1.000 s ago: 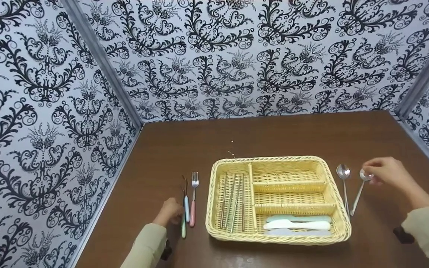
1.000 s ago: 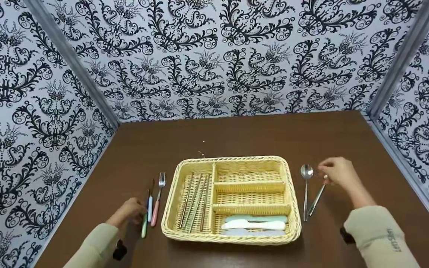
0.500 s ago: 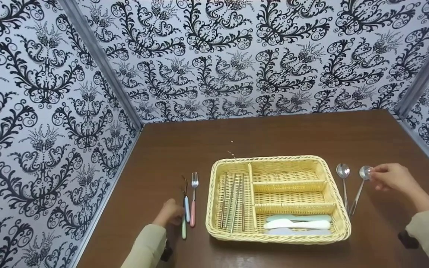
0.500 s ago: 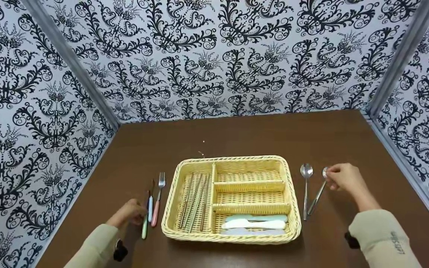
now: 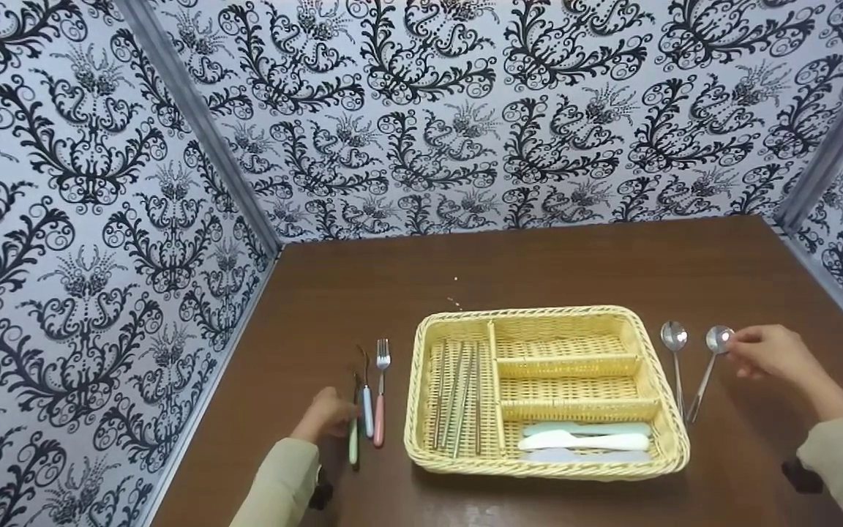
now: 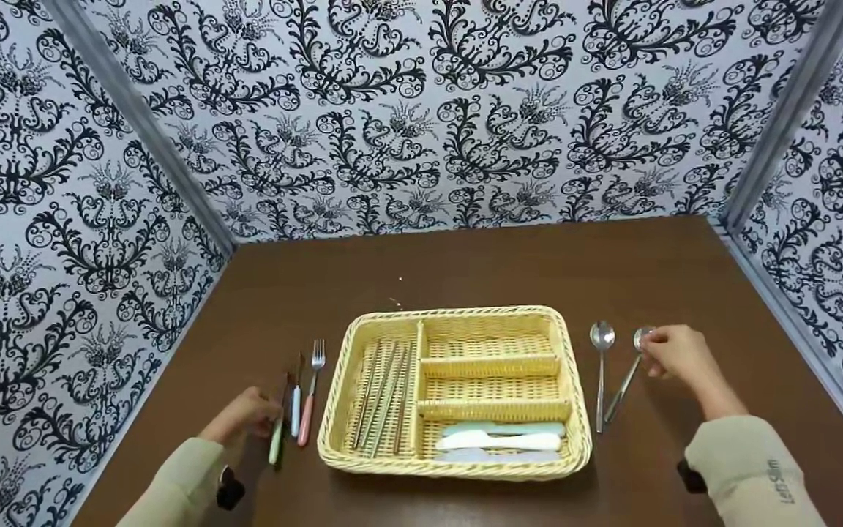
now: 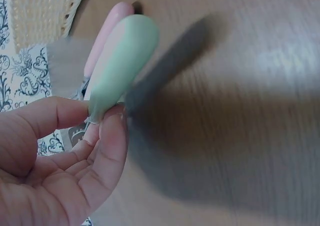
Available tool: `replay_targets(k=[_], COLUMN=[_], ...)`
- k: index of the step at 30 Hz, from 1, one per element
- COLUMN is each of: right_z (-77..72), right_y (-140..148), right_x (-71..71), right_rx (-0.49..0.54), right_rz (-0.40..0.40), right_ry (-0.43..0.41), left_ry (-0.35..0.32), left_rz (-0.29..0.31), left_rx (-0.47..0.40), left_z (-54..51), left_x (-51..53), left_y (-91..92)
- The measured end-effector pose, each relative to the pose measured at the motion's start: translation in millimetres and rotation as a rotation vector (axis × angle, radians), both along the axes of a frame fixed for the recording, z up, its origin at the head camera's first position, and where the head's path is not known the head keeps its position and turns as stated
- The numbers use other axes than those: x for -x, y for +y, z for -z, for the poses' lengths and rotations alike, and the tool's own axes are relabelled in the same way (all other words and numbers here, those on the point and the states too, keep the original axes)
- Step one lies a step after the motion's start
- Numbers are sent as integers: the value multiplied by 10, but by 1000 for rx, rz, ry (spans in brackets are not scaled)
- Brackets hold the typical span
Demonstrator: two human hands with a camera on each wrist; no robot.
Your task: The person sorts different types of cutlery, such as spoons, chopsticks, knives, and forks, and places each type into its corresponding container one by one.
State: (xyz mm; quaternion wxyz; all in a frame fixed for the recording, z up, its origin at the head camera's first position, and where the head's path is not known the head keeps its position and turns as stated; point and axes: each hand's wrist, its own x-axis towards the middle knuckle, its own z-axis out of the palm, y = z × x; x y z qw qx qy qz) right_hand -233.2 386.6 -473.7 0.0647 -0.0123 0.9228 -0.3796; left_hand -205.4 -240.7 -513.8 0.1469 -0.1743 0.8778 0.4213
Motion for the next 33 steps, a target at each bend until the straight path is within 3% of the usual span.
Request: replay_targets(k=[5, 9, 12, 14, 16, 20, 22, 27, 33], right_z=[-25, -112, -229, -319, -408, -557, -613, -705, -733], right_y=[-34, -135, -297, -445, -614, -992, -1187, -1664, -2147], right_x=[-1, -12, -17, -16, -16, -29, -52, -169, -374], right_rx=[8, -7, -23, -23, -11, 38, 63, 143, 204], right_rz=[5, -18, -40, -49, -68, -115, -142, -223, -346], right_ry=[3, 54, 108, 136, 159, 184, 182, 148, 98], left_ry=[18, 17, 57, 94, 138, 140, 151, 195, 249], left_rz=[-13, -26, 43, 127, 210, 260, 268, 286, 237], left_rx=[-6, -42, -21, -45, -118, -404, -492, -619, -696], left_z=[-75, -190, -360, -502, -629, -823, -876, -922, -909], left_x=[18, 118, 209, 250, 272, 259, 234, 137, -4], left_y=[-52, -30, 58, 156, 290, 672, 898, 1455, 1970])
